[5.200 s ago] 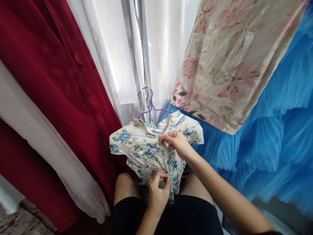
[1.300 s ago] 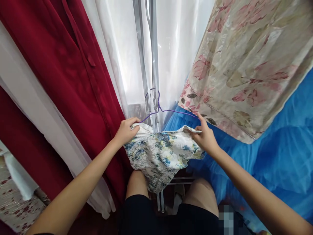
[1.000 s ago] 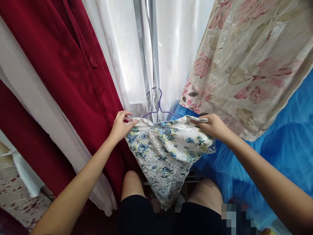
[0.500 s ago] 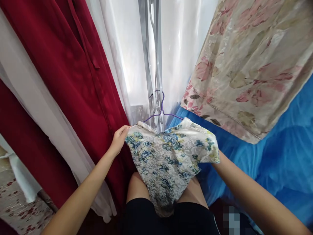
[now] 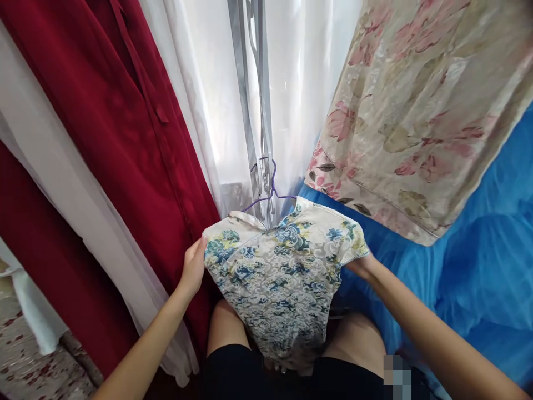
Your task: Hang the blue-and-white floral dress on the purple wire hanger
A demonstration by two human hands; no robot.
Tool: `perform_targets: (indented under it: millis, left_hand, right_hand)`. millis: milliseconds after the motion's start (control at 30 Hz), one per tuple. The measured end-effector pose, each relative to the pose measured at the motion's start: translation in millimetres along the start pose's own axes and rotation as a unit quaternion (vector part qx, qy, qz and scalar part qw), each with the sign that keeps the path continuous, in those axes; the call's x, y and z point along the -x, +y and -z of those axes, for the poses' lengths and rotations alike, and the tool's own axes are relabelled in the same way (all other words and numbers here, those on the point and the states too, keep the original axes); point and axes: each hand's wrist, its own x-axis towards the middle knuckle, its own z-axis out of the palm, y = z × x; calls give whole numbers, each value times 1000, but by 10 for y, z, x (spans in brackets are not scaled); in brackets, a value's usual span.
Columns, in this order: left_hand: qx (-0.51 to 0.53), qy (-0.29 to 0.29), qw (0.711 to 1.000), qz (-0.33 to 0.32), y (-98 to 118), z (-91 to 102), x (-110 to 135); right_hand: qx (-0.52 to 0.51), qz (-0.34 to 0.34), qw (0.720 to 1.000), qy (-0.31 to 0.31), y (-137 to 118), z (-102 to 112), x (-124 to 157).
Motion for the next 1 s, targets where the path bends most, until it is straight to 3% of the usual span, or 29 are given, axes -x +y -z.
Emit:
perform_targets:
  millis: [167,300,433,567,633,733,833,900,1000]
  left_hand:
    - [38,115,989,-84,449,-178,131]
    - [46,132,980,-141,843,-193,31]
    - [-10,132,971,-201,1064,-95,-86]
    - [-154,172,910,-344,1137,-42,-79]
    - [-230,170,880,-380,1137,-41,-23]
    - [-333,115,846,-400,1085,-92,90]
    - [-437,-34,804,-403,938,-257,208]
    - [-483,-153,774,-380,788,-431,288]
    - [-481,-258,763,-346,531,-700,393]
  right_hand:
    - [-41,-113,990,-78,-230,215,-27]
    - [-72,-134,988,-37,-514,89,4]
    - [-121,-136,983,4,-587,-30,-54]
    - [-192,-170,966,42,-570,-38,-50]
    - [-207,-185,958,74,-551,5,59]
    - [-201,-195,951,127,-464,126,394]
    - [-134,-187,961,155,-317,270,862]
    - [-49,-148,976,152,-250,360,1168]
    - [38,-72,990,117,-284,480,1508]
